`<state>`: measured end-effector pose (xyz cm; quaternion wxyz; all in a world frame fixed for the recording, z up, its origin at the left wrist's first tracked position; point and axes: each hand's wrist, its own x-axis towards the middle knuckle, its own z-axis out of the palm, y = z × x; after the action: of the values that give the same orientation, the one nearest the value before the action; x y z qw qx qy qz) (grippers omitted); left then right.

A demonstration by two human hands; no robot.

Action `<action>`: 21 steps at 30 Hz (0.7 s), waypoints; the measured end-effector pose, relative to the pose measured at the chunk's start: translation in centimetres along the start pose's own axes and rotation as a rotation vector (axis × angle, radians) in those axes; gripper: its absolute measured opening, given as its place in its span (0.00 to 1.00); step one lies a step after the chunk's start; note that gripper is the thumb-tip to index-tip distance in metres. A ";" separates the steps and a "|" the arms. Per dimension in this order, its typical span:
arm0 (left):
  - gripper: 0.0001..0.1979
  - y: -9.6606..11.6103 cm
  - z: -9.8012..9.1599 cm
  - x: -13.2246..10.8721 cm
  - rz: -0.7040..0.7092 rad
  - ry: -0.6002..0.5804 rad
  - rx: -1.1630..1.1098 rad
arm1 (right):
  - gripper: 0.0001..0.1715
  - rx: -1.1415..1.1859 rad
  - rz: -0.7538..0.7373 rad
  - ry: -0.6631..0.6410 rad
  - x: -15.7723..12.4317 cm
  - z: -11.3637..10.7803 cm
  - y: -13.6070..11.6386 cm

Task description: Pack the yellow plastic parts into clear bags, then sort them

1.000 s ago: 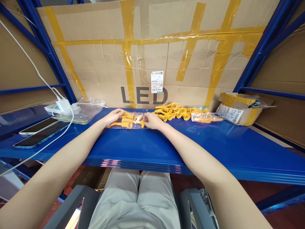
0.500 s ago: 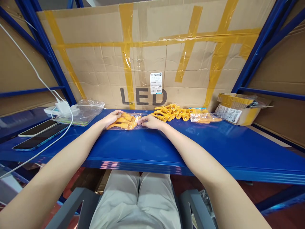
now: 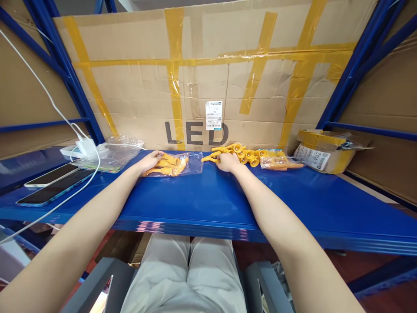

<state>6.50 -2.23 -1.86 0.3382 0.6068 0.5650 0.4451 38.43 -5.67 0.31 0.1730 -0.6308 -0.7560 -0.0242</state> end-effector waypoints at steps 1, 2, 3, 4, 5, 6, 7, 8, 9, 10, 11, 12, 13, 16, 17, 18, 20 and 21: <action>0.07 -0.1 0.0 0.1 -0.004 -0.003 -0.008 | 0.10 -0.046 -0.020 -0.030 -0.1 0.2 -0.2; 0.07 -0.1 0.0 0.1 -0.007 -0.006 -0.013 | 0.11 -0.075 -0.031 -0.045 -0.2 0.3 -0.4; 0.07 -0.1 -0.1 0.1 -0.009 -0.009 -0.017 | 0.14 -0.092 -0.030 -0.052 -0.2 0.3 -0.6; 0.07 -0.1 -0.1 0.1 -0.010 -0.012 -0.017 | 0.17 -0.101 -0.023 -0.057 -0.3 0.3 -0.8; 0.07 -0.1 -0.1 0.1 -0.010 -0.013 -0.016 | 0.19 -0.106 -0.017 -0.059 -0.3 0.3 -1.0; 0.08 -0.1 -0.1 0.1 -0.012 -0.016 -0.014 | 0.22 -0.111 -0.014 -0.062 -0.4 0.2 -1.2; 0.08 -0.1 -0.1 0.1 -0.014 -0.019 -0.014 | 0.24 -0.116 -0.013 -0.069 -0.5 0.0 -1.4; 0.08 -0.1 -0.1 0.1 -0.019 -0.024 -0.019 | 0.26 -0.117 -0.010 -0.079 -0.6 -0.2 -1.5; 0.08 0.0 -0.1 0.0 -0.024 -0.028 -0.027 | 0.28 -0.104 -0.007 -0.095 -0.7 -0.4 -1.7; 0.08 0.0 -0.1 0.0 -0.026 -0.029 -0.036 | 0.28 -0.071 -0.006 -0.122 -0.8 -0.7 -1.9; 0.08 0.0 0.0 0.0 -0.027 -0.025 -0.045 | 0.28 -0.016 -0.007 -0.163 -0.8 -0.8 -2.1; 0.07 0.1 0.0 -0.1 -0.028 -0.019 -0.052 | 0.27 0.052 -0.010 -0.213 -0.9 -1.0 -2.3; 0.07 0.1 0.0 -0.1 -0.027 -0.011 -0.057 | 0.27 0.123 -0.018 -0.262 -0.9 -1.0 -2.5; 0.07 0.3 0.1 -0.3 -0.031 0.005 -0.063 | 0.28 0.244 -0.080 -0.320 -0.7 -0.8 -2.6; 0.07 0.4 0.1 -0.3 -0.033 0.005 -0.065 | 0.29 0.245 -0.114 -0.302 -0.6 -0.6 -2.5; 0.07 0.5 0.1 -0.3 -0.033 0.003 -0.065 | 0.29 0.235 -0.151 -0.280 -0.5 -0.4 -2.2; 0.07 0.5 0.1 -0.4 -0.036 -0.001 -0.060 | 0.30 0.187 -0.218 -0.240 -0.3 0.2 -1.6; 0.08 0.5 0.1 -0.4 -0.035 -0.005 -0.054 | 0.30 0.154 -0.241 -0.218 -0.2 0.5 -1.3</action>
<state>6.81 -2.69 -1.49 0.3634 0.5885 0.5627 0.4527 37.09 -5.99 0.03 0.1338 -0.5195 -0.8400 0.0816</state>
